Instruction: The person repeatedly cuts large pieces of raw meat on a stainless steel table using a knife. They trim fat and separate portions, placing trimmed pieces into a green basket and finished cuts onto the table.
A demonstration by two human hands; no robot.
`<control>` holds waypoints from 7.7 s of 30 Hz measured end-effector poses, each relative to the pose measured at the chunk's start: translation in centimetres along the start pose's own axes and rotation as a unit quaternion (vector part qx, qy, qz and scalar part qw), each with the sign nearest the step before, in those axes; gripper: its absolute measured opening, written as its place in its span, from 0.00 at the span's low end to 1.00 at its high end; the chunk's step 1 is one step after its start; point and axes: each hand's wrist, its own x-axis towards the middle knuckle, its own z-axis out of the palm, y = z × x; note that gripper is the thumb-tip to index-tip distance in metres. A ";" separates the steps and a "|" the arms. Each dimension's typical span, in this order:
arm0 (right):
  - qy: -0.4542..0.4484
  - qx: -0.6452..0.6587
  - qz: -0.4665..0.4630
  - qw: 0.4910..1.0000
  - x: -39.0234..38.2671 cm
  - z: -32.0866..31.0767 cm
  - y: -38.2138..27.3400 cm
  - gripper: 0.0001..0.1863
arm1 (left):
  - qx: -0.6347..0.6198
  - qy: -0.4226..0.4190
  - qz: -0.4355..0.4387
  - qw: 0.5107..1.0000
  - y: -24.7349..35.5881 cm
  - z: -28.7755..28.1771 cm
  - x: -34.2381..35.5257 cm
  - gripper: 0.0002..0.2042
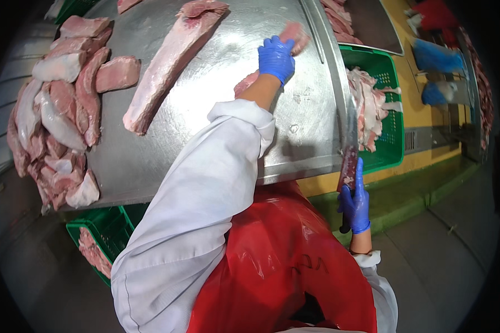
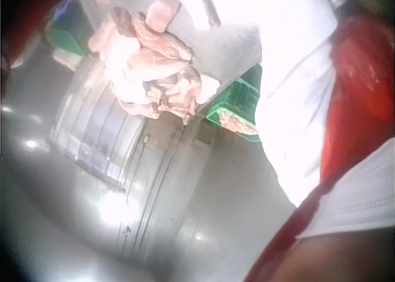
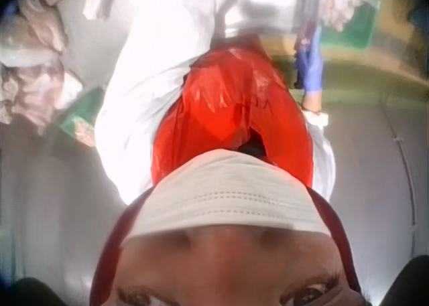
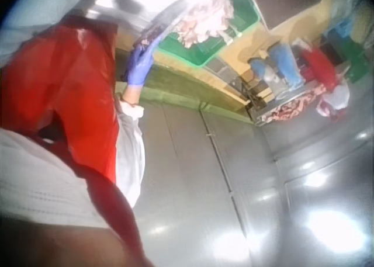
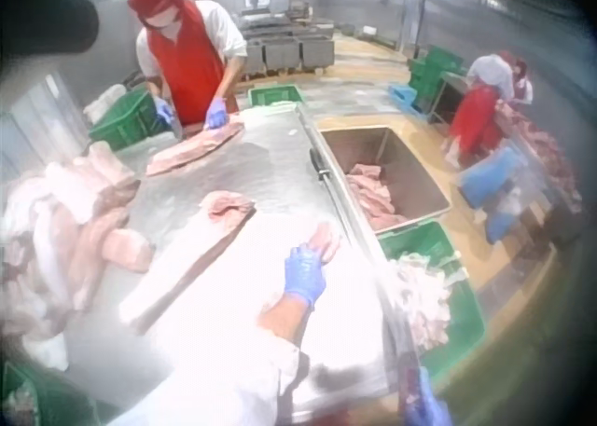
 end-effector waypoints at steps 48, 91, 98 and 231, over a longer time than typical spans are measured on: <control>-0.007 0.151 -0.015 0.988 2.6 5.9 2.1 0.43 | 0.031 -0.204 0.052 0.977 -23.9 -16.6 -8.0 0.35; -0.297 0.027 -0.309 0.903 22.3 10.8 -8.1 0.39 | -0.052 -0.031 -0.122 0.991 -6.5 -12.7 -6.1 0.15; -0.334 0.101 -0.209 0.914 25.0 14.4 -14.3 0.39 | -0.047 -0.049 -0.124 0.990 -5.1 -16.1 -3.4 0.15; -0.115 -0.362 -0.230 0.896 12.3 7.1 -1.5 0.31 | -0.022 -0.175 -0.090 0.980 -8.3 -9.5 -24.1 0.08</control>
